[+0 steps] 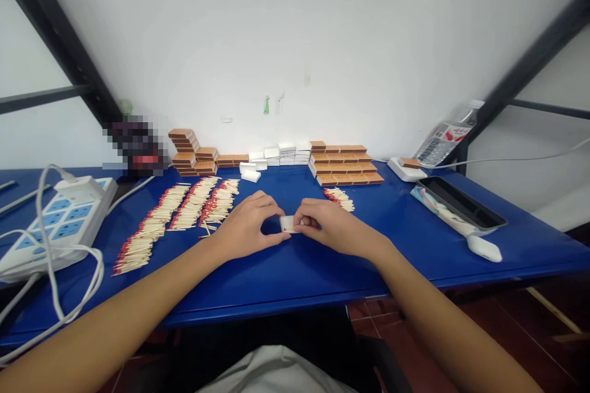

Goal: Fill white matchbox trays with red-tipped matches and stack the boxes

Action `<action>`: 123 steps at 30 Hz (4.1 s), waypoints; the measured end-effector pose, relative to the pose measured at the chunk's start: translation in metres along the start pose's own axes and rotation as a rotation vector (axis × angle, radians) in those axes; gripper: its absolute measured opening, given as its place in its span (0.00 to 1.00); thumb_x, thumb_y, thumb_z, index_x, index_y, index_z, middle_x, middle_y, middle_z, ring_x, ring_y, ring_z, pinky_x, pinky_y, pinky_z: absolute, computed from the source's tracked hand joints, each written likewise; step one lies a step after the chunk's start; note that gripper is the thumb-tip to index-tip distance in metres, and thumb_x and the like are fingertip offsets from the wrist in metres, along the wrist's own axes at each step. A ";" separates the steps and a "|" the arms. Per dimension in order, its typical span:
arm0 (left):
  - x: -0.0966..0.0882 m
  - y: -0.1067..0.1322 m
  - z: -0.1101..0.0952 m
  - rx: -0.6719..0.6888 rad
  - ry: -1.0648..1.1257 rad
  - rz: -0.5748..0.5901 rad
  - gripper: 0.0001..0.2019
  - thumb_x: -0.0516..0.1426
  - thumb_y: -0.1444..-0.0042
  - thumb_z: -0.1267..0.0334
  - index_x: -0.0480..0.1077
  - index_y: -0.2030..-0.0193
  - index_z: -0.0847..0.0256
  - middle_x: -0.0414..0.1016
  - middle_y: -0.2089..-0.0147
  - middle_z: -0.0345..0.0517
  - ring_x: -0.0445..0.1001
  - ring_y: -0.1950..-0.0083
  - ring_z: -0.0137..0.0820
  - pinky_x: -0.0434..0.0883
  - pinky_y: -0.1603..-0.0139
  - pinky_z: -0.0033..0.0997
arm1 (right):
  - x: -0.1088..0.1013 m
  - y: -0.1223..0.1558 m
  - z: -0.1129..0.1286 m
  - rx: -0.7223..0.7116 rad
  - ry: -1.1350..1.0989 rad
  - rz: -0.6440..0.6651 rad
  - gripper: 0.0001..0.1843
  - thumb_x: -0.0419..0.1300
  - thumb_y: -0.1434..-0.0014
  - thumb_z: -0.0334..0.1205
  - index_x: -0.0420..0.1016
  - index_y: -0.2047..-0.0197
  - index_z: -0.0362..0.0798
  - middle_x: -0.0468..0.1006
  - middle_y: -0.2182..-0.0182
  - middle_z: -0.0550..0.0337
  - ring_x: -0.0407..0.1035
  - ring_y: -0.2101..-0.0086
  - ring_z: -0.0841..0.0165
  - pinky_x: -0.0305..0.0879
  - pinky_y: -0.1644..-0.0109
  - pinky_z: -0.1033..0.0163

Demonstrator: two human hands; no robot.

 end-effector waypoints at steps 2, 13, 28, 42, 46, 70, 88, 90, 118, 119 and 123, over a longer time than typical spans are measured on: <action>0.000 0.000 -0.001 -0.002 0.017 0.015 0.12 0.67 0.38 0.54 0.78 0.53 0.57 0.79 0.55 0.48 0.72 0.51 0.41 0.71 0.49 0.42 | -0.005 0.006 -0.003 -0.029 -0.057 -0.010 0.09 0.59 0.29 0.42 0.80 0.58 0.51 0.77 0.63 0.57 0.69 0.66 0.66 0.62 0.63 0.61; 0.003 0.000 0.002 -0.051 0.069 0.073 0.14 0.66 0.38 0.50 0.79 0.51 0.56 0.79 0.53 0.49 0.73 0.49 0.42 0.73 0.48 0.44 | -0.047 0.078 -0.104 0.294 -0.022 -0.231 0.26 0.60 0.35 0.66 0.84 0.53 0.53 0.79 0.62 0.53 0.70 0.65 0.61 0.67 0.58 0.55; 0.003 0.000 0.001 -0.049 0.088 0.071 0.14 0.66 0.37 0.51 0.79 0.51 0.56 0.80 0.54 0.49 0.73 0.49 0.42 0.73 0.48 0.44 | -0.037 0.070 -0.111 0.257 0.033 -0.153 0.20 0.54 0.29 0.57 0.75 0.60 0.50 0.76 0.65 0.55 0.68 0.65 0.62 0.64 0.59 0.57; 0.003 0.000 0.001 -0.045 0.086 0.077 0.14 0.68 0.39 0.53 0.79 0.50 0.56 0.80 0.53 0.47 0.73 0.48 0.42 0.73 0.48 0.43 | -0.038 0.071 -0.112 0.225 0.088 -0.169 0.15 0.54 0.28 0.51 0.73 0.61 0.51 0.74 0.64 0.55 0.67 0.65 0.62 0.63 0.58 0.56; 0.003 0.000 0.000 -0.034 0.078 0.066 0.14 0.67 0.38 0.53 0.79 0.50 0.56 0.80 0.53 0.47 0.73 0.49 0.41 0.72 0.47 0.42 | -0.033 0.069 -0.092 0.187 0.096 -0.195 0.14 0.52 0.26 0.49 0.71 0.60 0.51 0.75 0.61 0.53 0.69 0.62 0.60 0.64 0.56 0.56; 0.004 0.001 -0.003 0.032 0.048 0.045 0.13 0.67 0.37 0.54 0.79 0.51 0.59 0.80 0.54 0.48 0.73 0.50 0.41 0.73 0.47 0.42 | -0.043 0.065 -0.091 0.216 0.199 -0.285 0.10 0.61 0.31 0.44 0.82 0.58 0.51 0.75 0.64 0.55 0.71 0.66 0.63 0.66 0.58 0.56; 0.003 0.000 -0.003 0.018 0.059 0.056 0.13 0.67 0.37 0.54 0.79 0.51 0.58 0.79 0.54 0.48 0.73 0.49 0.41 0.73 0.48 0.43 | -0.033 0.067 -0.109 0.164 0.141 -0.254 0.15 0.56 0.27 0.49 0.83 0.49 0.55 0.77 0.59 0.54 0.71 0.65 0.62 0.67 0.56 0.56; 0.003 0.000 -0.003 0.020 0.062 0.054 0.13 0.67 0.37 0.54 0.79 0.51 0.58 0.80 0.54 0.48 0.73 0.49 0.41 0.73 0.48 0.43 | -0.033 0.066 -0.109 0.166 0.143 -0.249 0.15 0.56 0.27 0.49 0.83 0.50 0.55 0.77 0.60 0.54 0.71 0.65 0.62 0.67 0.57 0.56; 0.005 0.000 -0.003 0.049 0.039 0.060 0.12 0.67 0.37 0.54 0.78 0.54 0.59 0.79 0.55 0.47 0.72 0.51 0.40 0.72 0.49 0.42 | 0.019 0.016 0.016 0.004 0.174 -0.158 0.05 0.60 0.27 0.41 0.73 0.57 0.51 0.76 0.58 0.57 0.71 0.64 0.65 0.64 0.62 0.60; 0.005 0.000 -0.003 0.046 0.038 0.061 0.12 0.67 0.37 0.54 0.78 0.54 0.59 0.79 0.55 0.47 0.72 0.51 0.41 0.72 0.50 0.42 | 0.017 0.016 0.015 0.004 0.150 -0.172 0.05 0.59 0.27 0.42 0.73 0.57 0.51 0.76 0.59 0.57 0.71 0.64 0.65 0.64 0.61 0.60; 0.005 0.002 -0.002 0.030 0.047 0.066 0.13 0.67 0.37 0.53 0.79 0.52 0.58 0.79 0.55 0.48 0.72 0.50 0.41 0.72 0.50 0.42 | -0.010 0.029 -0.012 0.072 0.122 -0.293 0.10 0.58 0.27 0.46 0.76 0.59 0.52 0.76 0.64 0.57 0.70 0.65 0.64 0.65 0.61 0.58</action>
Point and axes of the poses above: each hand's wrist, its own y-axis away from the middle knuckle, its own x-axis out of the palm, z = x × y, the point moved 2 cm from there along -y, towards the middle knuckle
